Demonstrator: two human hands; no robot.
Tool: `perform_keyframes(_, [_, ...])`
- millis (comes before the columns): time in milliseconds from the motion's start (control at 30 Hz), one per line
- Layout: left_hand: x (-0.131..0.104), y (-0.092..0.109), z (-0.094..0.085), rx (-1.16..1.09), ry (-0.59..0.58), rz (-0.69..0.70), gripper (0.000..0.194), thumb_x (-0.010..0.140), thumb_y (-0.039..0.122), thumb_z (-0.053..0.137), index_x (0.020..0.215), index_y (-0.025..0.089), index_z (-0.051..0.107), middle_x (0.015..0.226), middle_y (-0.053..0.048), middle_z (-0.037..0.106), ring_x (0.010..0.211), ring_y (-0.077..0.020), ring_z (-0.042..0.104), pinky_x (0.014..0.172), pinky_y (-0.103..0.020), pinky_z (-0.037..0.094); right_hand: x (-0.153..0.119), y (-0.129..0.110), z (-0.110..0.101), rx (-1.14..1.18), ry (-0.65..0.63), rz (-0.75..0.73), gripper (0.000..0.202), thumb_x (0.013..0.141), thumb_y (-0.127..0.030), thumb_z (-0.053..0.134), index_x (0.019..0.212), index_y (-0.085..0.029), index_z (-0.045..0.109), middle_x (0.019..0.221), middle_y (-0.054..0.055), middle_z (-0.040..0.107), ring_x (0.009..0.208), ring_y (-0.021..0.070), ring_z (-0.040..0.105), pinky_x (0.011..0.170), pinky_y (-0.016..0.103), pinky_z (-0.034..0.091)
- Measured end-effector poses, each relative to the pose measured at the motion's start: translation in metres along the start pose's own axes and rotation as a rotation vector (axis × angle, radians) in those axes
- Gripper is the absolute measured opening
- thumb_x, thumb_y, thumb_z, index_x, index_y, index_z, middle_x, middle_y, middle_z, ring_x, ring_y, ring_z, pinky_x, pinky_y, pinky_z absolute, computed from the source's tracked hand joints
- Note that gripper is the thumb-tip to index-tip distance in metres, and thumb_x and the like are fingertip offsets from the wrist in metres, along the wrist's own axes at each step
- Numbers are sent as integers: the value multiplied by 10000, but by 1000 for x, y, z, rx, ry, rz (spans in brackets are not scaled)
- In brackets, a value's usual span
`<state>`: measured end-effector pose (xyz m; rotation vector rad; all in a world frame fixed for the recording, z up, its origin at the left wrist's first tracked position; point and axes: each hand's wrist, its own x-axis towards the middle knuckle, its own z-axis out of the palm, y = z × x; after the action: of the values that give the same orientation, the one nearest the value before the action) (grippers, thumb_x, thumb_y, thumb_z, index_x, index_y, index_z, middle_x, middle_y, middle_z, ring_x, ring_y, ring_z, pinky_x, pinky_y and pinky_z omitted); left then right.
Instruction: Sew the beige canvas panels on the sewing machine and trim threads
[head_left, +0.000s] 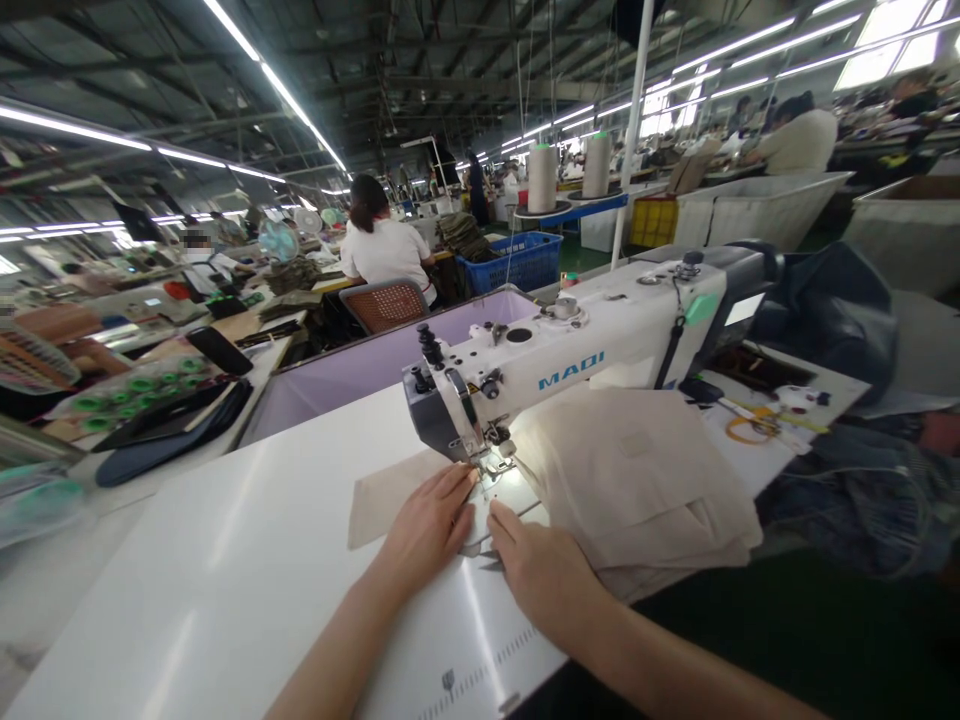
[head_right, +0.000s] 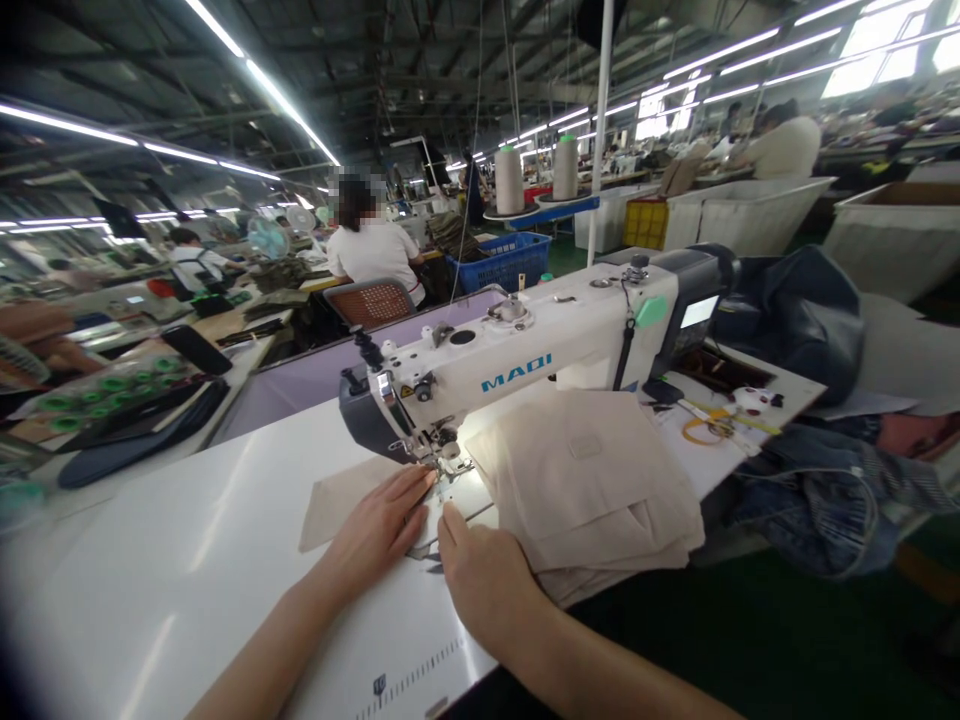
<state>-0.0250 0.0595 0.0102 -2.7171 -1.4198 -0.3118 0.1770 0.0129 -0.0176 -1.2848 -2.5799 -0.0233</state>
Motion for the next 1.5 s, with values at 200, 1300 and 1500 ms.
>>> perform_keyframes(200, [2, 2, -4, -13, 2, -11, 412, 987, 279, 446, 1348, 163, 605, 1391, -119, 625, 1292, -272, 576, 1113, -442, 479, 1, 0, -1, 38, 19, 0, 374, 968, -97, 453, 1311, -114, 602, 1366, 172, 618, 678, 182, 689, 538, 294, 557])
perform_keyframes(1300, [2, 2, 2, 44, 53, -141, 385, 986, 320, 476, 1325, 199, 615, 1303, -118, 657, 1226, -289, 575, 1036, -486, 499, 4, 0, -5, 90, -41, 49, 330, 987, -119, 474, 1294, -126, 594, 1276, 173, 657, 736, 176, 709, 606, 259, 548])
perform_keyframes(1500, [0, 17, -9, -168, 19, -162, 365, 926, 97, 399, 1113, 189, 698, 1062, -110, 658, 953, -224, 632, 881, -385, 571, 1, -2, -31, 191, -91, 104, 240, 989, -116, 478, 1157, -160, 644, 1190, 117, 685, 793, 176, 720, 662, 248, 535])
